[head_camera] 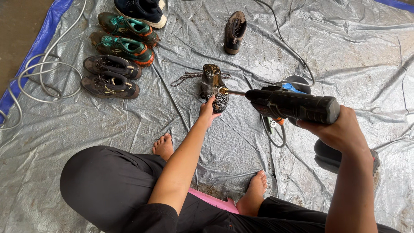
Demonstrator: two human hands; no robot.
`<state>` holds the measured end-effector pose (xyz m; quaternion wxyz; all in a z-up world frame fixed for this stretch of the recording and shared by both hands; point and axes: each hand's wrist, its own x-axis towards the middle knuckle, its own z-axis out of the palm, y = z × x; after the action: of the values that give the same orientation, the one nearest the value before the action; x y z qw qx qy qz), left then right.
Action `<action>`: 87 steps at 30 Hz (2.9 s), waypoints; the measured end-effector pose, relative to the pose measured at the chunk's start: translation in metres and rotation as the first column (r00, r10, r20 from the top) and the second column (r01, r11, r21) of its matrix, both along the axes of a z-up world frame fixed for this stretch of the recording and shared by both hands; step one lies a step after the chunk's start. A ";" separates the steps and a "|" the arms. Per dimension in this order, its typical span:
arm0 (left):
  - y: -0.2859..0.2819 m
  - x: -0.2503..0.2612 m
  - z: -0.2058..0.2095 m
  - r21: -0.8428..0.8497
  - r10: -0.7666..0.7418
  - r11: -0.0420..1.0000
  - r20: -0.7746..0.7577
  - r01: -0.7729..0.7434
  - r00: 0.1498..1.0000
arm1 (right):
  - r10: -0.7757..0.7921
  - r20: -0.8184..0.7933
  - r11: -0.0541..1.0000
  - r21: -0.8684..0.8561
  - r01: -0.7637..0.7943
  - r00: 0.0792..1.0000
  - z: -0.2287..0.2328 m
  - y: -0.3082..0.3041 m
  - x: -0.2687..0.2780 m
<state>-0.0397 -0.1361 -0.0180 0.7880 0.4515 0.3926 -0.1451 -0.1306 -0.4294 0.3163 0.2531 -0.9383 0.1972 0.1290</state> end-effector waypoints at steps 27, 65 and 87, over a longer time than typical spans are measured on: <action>-0.009 0.008 -0.020 0.074 0.000 0.997 -0.093 0.007 0.996 | 0.140 0.091 0.990 -0.034 -0.137 0.986 -0.023 -0.004 0.004; -0.006 0.005 -0.013 -0.246 0.103 0.958 -0.181 -0.146 0.978 | 0.314 -0.010 0.931 -0.193 -0.310 0.949 -0.001 -0.016 -0.007; -0.012 -0.006 -0.026 -0.093 0.088 0.990 -0.204 -0.109 0.975 | 0.274 0.099 0.946 -0.205 -0.250 0.957 -0.016 -0.011 0.004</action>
<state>-0.0457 -0.1485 -0.0436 0.7733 0.3731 0.4834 -0.1706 -0.1267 -0.4405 0.2999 0.1547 -0.9823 0.0657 0.0823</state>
